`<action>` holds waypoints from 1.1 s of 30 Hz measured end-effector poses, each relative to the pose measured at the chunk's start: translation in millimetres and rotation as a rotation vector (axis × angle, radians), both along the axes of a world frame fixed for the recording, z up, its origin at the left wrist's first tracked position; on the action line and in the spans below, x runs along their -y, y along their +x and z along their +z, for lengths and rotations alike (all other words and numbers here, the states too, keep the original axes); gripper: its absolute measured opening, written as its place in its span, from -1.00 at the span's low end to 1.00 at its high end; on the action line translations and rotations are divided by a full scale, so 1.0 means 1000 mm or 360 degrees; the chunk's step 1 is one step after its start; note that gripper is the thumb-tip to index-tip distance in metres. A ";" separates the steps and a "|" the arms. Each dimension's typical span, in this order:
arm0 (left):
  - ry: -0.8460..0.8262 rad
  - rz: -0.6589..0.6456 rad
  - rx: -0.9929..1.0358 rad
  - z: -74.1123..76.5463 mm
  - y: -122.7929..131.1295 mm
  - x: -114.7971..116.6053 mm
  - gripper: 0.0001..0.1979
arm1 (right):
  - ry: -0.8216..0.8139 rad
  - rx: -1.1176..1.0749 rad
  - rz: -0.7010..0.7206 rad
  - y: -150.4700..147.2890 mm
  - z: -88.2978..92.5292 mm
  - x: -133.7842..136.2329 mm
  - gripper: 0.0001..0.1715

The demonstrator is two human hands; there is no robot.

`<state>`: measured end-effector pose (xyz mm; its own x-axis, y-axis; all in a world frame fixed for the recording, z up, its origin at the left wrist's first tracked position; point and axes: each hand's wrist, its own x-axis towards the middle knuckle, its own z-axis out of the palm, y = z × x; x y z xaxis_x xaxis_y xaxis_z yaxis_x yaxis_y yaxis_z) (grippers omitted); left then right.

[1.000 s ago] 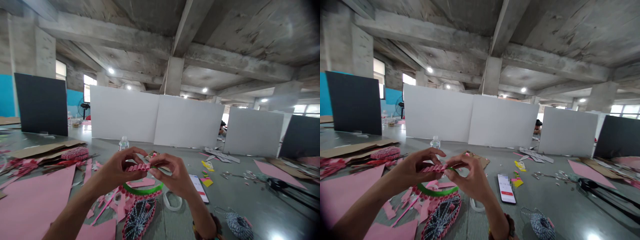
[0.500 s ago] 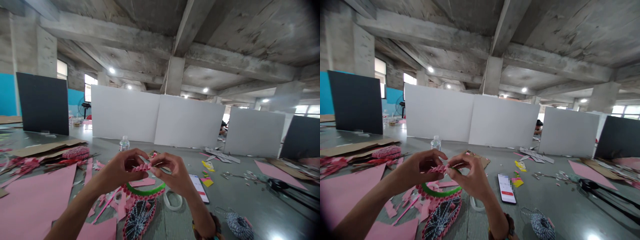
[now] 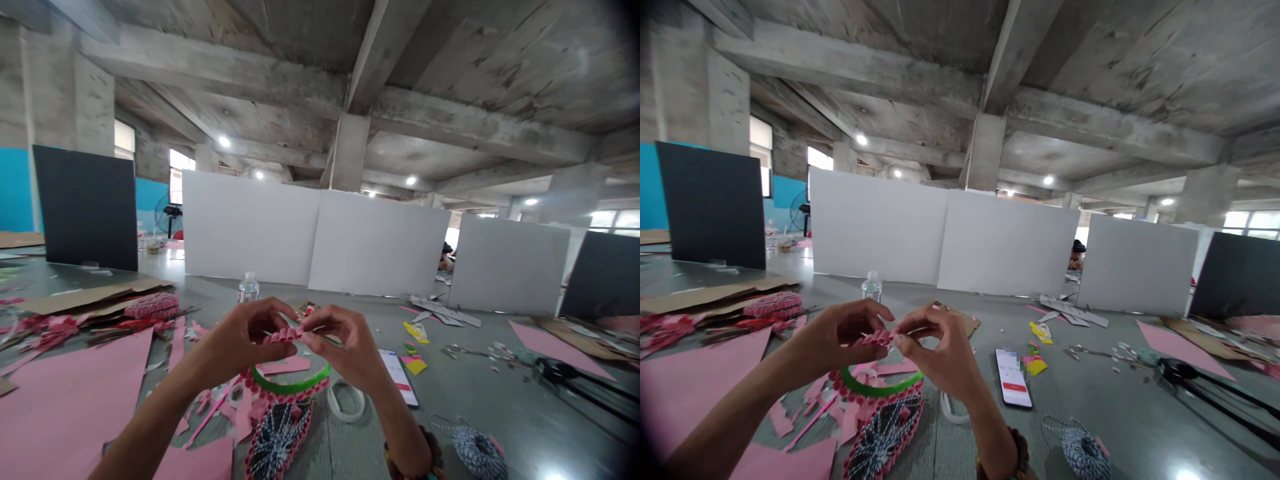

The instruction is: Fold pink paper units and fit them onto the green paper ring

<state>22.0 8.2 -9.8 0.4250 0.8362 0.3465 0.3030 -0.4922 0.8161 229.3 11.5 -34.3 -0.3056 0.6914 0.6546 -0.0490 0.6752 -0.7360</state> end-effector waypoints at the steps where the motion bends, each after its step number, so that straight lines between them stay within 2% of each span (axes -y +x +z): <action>1: 0.0000 0.0004 0.0002 0.000 0.000 0.000 -0.62 | -0.0013 -0.0009 0.0008 0.000 0.000 0.000 -0.87; 7: 0.0005 0.0021 -0.0072 -0.002 0.002 0.001 -0.61 | -0.0142 -0.0039 0.0032 0.000 0.001 -0.002 -0.87; 15: 0.0030 0.0041 -0.0145 0.000 0.005 0.004 -0.63 | -0.0130 -0.0032 -0.0004 0.001 -0.003 -0.006 -0.90; 26: 0.0075 0.0036 -0.0204 -0.004 0.003 -0.001 -0.64 | -0.0108 0.0207 0.0076 0.015 0.000 -0.006 -0.77; 31: 0.0015 -0.0087 -0.0442 -0.009 0.000 -0.003 -0.40 | -0.0079 0.0565 -0.0009 0.027 -0.001 -0.009 -0.67; 33: 0.0083 -0.0025 -0.0587 -0.013 -0.003 -0.008 -0.37 | -0.0054 0.0709 -0.0072 0.035 -0.002 -0.012 -0.64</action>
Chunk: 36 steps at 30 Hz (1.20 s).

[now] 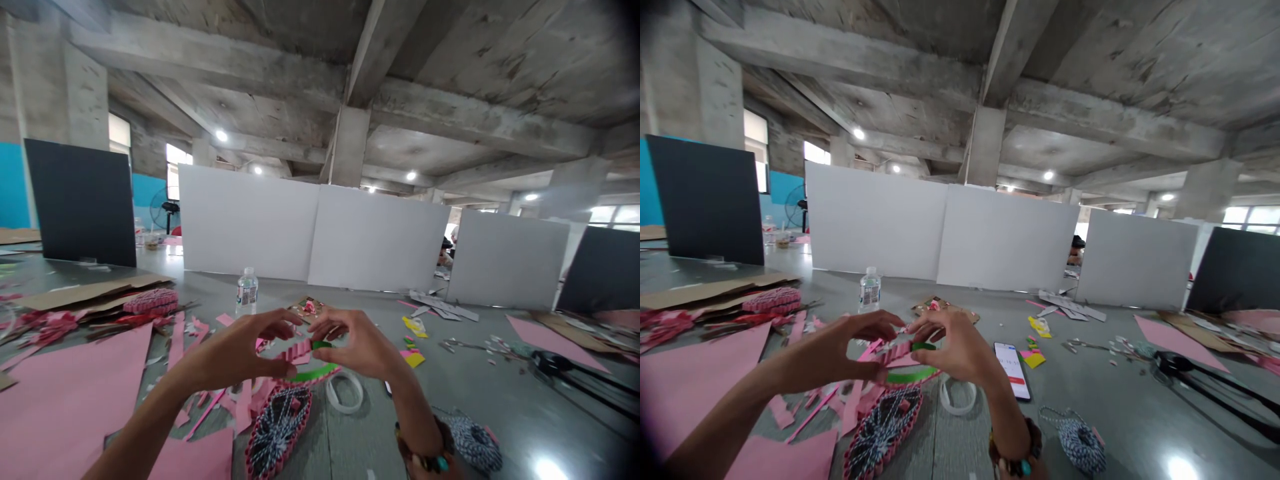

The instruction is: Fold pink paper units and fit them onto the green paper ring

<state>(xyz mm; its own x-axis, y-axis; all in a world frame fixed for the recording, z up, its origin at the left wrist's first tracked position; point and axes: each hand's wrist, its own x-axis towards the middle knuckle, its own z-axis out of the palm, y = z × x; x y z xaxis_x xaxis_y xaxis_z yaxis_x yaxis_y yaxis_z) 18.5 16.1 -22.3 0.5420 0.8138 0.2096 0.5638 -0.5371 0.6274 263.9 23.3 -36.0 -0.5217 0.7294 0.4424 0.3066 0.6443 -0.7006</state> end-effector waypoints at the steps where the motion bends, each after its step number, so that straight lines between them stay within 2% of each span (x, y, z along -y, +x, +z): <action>1: 0.0068 0.0066 -0.0088 -0.003 -0.002 -0.004 -0.42 | 0.0006 0.0084 0.0000 0.004 -0.001 -0.002 -0.64; 4: 0.0267 0.0319 -0.0522 -0.016 -0.011 -0.024 -0.62 | -0.0066 0.0421 0.0086 0.014 -0.006 -0.012 -0.62; 6: 0.0197 0.0369 -0.0718 -0.029 -0.017 -0.041 -0.72 | -0.0173 0.0623 0.0172 0.018 -0.013 -0.022 -0.59; 8: 0.0056 0.0388 -0.0909 -0.046 -0.023 -0.058 -0.78 | -0.0264 0.0730 0.0238 0.020 -0.019 -0.031 -0.55; 13: -0.0212 0.0374 -0.1178 -0.084 -0.030 -0.086 -0.74 | -0.0381 0.0934 0.0347 0.020 -0.026 -0.044 -0.46; 18: -0.0514 0.0276 -0.1304 -0.109 -0.028 -0.098 -0.75 | -0.0416 0.1029 0.0466 0.016 -0.029 -0.044 -0.39; 22: -0.0434 0.0323 -0.1408 -0.113 -0.034 -0.105 -0.78 | -0.0270 0.1105 0.0448 0.012 -0.035 -0.047 -0.42; 26: -0.0238 0.0416 -0.1442 -0.108 -0.048 -0.108 -0.74 | -0.0253 0.1151 0.0430 0.008 -0.038 -0.051 -0.39; 30: -0.0205 0.0504 -0.1484 -0.103 -0.057 -0.109 -0.74 | -0.0249 0.1146 0.0409 0.006 -0.037 -0.051 -0.37; 33: -0.0171 0.0511 -0.1431 -0.102 -0.057 -0.108 -0.70 | -0.0252 0.1144 0.0387 0.005 -0.036 -0.048 -0.32; 36: 0.0000 0.0454 -0.1310 -0.104 -0.047 -0.109 -0.62 | -0.0276 0.1141 0.0365 0.004 -0.037 -0.047 -0.34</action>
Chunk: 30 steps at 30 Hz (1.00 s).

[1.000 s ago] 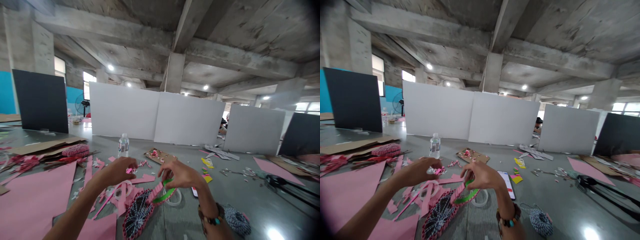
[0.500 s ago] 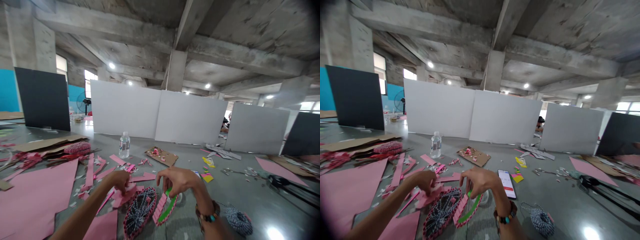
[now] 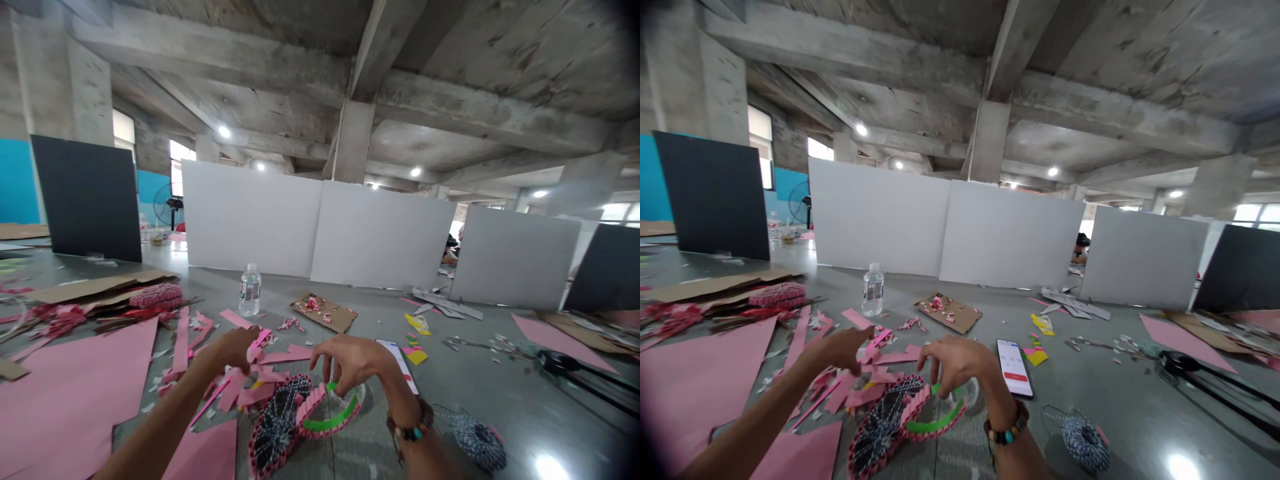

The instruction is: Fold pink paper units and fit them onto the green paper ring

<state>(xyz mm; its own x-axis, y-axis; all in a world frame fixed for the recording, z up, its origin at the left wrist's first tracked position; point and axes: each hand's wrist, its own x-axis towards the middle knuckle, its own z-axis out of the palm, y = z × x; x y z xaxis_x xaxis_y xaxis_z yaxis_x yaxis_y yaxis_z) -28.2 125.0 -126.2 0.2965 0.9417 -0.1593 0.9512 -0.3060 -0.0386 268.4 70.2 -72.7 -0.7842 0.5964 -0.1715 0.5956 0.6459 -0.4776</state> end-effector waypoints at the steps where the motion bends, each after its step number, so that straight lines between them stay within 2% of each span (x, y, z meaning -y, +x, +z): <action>1: 0.0052 -0.0047 0.0029 -0.002 0.005 0.000 -0.62 | -0.0019 0.0007 0.0001 0.000 0.000 0.000 -0.37; 4: 0.0194 -0.0147 0.0080 -0.014 0.023 -0.001 -0.66 | -0.0116 0.0039 0.0039 0.004 0.001 -0.002 -0.42; 9: 0.0289 -0.0206 0.0069 -0.036 0.038 -0.002 -0.72 | -0.0251 -0.0018 0.0089 0.014 0.005 -0.001 -0.35; 11: 0.0277 -0.0214 0.0079 -0.041 0.038 -0.004 -0.74 | -0.0252 -0.0040 0.0074 0.014 0.005 0.000 -0.34; 14: 0.0253 -0.0213 0.0112 -0.040 0.036 -0.007 -0.74 | -0.0262 -0.0023 0.0009 0.010 0.002 -0.001 -0.34; 18: 0.0229 -0.0171 0.0187 -0.028 0.032 -0.010 -0.76 | -0.0321 0.0026 0.0002 0.004 -0.003 -0.003 -0.32; 23: 0.0182 -0.0173 0.0335 -0.005 0.020 -0.008 -0.76 | -0.0244 0.0014 0.0029 0.002 -0.004 -0.001 -0.41; 26: 0.0187 -0.0175 0.0386 0.016 0.011 0.001 -0.77 | -0.0287 0.0101 0.0042 0.000 -0.002 -0.001 -0.42; 30: 0.0229 -0.0141 0.0435 0.054 0.001 0.025 -0.74 | -0.0313 0.0125 0.0015 -0.002 -0.001 -0.001 -0.47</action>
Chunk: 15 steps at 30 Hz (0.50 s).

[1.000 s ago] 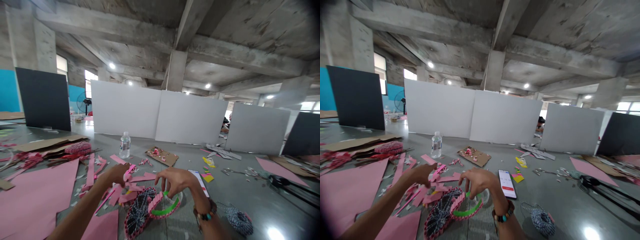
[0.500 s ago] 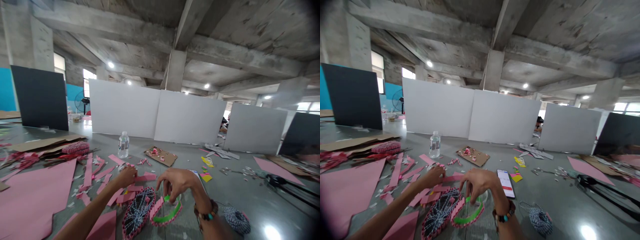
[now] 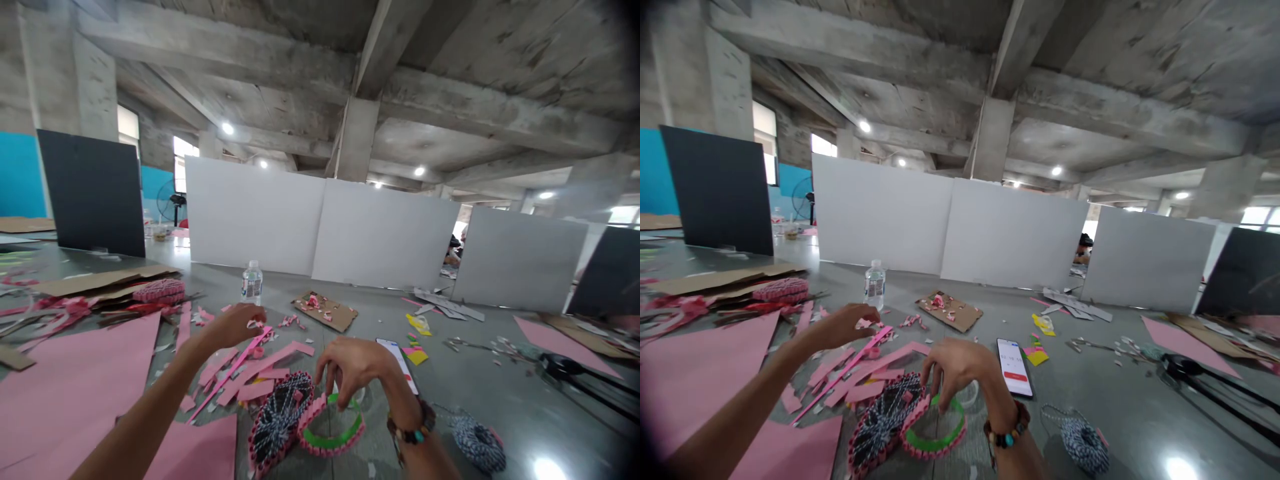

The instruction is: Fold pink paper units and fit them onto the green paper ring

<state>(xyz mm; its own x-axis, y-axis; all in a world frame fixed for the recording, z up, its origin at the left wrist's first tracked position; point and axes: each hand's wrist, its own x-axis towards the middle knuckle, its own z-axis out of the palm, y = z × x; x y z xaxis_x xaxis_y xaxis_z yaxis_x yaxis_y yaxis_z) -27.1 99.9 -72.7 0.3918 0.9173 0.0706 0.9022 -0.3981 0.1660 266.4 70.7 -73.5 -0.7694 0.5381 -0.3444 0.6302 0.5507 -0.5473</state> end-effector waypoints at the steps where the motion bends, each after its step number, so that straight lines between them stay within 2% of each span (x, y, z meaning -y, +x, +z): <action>1: -0.0041 -0.0013 0.0007 0.008 -0.002 0.008 -0.73 | 0.0011 -0.0010 0.0003 0.000 0.000 0.000 -0.50; 3: -0.0242 -0.0093 -0.0020 0.016 -0.006 0.025 -0.70 | 0.0072 -0.0040 0.0011 0.000 -0.002 0.002 -0.57; 5: -0.0478 -0.0131 -0.0090 0.010 -0.010 0.041 -0.64 | 0.0163 -0.0076 -0.0011 0.000 -0.003 0.003 -0.63; 7: -0.0648 -0.0098 -0.0197 -0.007 -0.013 0.054 -0.56 | 0.0188 -0.0121 -0.0029 0.000 -0.004 0.005 -0.68; 10: -0.0784 0.0028 -0.0358 -0.042 -0.016 0.063 -0.30 | 0.0116 -0.0103 0.0034 -0.001 -0.004 0.004 -0.72; 11: -0.0725 0.0048 -0.0353 -0.052 -0.017 0.063 -0.30 | 0.0102 -0.0087 0.0056 -0.001 -0.004 0.004 -0.73; 13: -0.0680 0.0037 -0.0348 -0.065 -0.019 0.063 -0.46 | 0.0098 -0.0085 0.0075 0.000 -0.003 0.003 -0.73; 15: -0.0680 0.0000 -0.0318 -0.069 -0.020 0.062 -0.60 | 0.0107 -0.0113 0.0061 0.000 -0.004 0.003 -0.73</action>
<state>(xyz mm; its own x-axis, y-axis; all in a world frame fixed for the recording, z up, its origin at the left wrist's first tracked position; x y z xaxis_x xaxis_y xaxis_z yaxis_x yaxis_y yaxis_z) -46.9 38.0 -141.2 0.3594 0.8477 -0.3901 0.9331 -0.3320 0.1382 266.2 67.9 -77.5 -0.8110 0.5277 -0.2525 0.5689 0.6108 -0.5507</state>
